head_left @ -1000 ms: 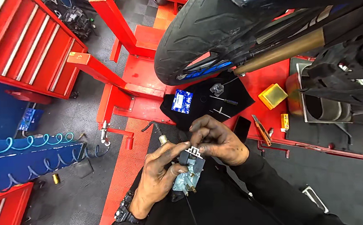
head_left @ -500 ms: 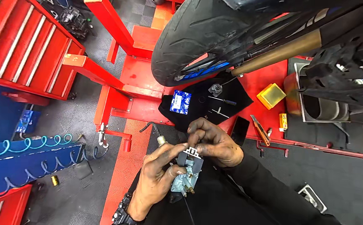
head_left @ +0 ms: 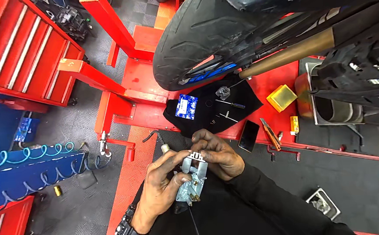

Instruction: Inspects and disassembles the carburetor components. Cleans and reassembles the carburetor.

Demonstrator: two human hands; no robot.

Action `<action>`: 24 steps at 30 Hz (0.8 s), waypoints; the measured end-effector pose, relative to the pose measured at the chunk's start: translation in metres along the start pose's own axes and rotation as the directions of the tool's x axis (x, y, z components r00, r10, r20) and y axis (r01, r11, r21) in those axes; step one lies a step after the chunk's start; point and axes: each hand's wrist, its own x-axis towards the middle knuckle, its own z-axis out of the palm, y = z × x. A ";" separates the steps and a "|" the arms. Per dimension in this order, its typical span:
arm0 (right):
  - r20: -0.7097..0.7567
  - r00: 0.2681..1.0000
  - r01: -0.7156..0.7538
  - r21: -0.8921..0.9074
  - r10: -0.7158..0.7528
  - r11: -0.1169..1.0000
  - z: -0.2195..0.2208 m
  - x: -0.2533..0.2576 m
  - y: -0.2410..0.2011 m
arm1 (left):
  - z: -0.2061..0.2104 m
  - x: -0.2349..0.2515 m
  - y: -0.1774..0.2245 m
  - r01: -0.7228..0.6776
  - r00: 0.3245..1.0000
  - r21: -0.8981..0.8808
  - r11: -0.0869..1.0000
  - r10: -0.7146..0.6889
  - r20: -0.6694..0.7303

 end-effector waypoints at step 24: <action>-0.603 0.612 -0.711 -0.703 -0.512 -0.022 -0.237 0.006 -0.015 | -0.008 -0.008 -0.008 0.043 0.998 -0.022 0.999 -0.042 0.041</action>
